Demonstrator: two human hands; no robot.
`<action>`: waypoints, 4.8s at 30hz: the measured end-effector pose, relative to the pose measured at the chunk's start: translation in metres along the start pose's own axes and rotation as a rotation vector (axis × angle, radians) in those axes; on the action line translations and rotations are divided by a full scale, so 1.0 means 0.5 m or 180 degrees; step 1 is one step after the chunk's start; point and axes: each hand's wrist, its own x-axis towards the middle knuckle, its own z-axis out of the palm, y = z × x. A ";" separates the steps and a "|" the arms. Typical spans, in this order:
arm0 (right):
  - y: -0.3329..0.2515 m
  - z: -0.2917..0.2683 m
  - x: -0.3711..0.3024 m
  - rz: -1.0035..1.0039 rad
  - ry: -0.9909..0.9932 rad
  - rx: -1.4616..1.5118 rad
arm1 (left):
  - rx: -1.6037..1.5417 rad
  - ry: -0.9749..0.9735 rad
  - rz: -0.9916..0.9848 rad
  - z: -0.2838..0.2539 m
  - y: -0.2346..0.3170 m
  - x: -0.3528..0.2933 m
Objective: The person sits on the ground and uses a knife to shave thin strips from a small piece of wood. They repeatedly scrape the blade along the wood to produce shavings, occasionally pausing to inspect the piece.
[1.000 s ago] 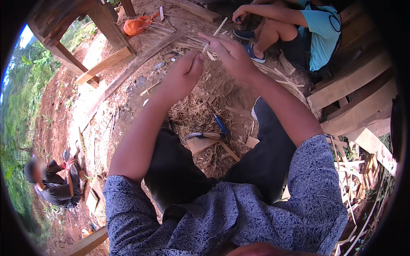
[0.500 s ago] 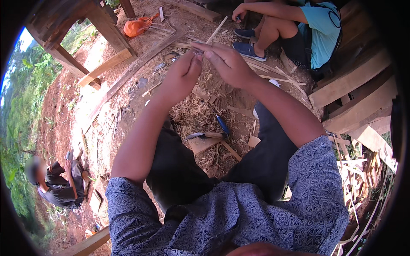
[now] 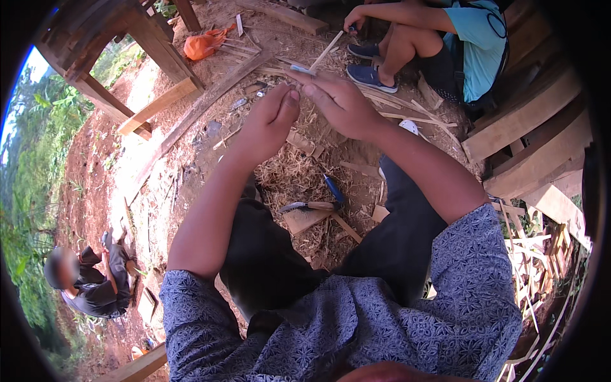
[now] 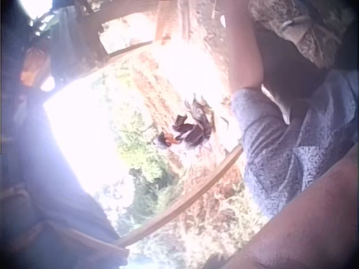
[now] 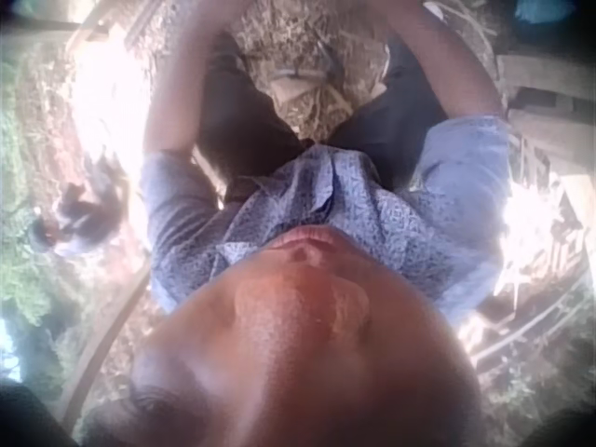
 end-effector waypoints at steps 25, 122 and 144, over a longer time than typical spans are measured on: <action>-0.008 0.036 0.005 -0.0172 0.0708 0.0738 | 0.0114 0.0125 -0.0082 0.010 0.004 0.011; 0.160 -0.058 0.054 0.0143 0.1479 0.0083 | 0.0098 0.0062 -0.0331 0.022 0.021 0.038; 0.129 0.010 0.013 0.0119 0.0818 0.0226 | 0.0332 -0.0091 -0.0948 0.005 -0.004 0.033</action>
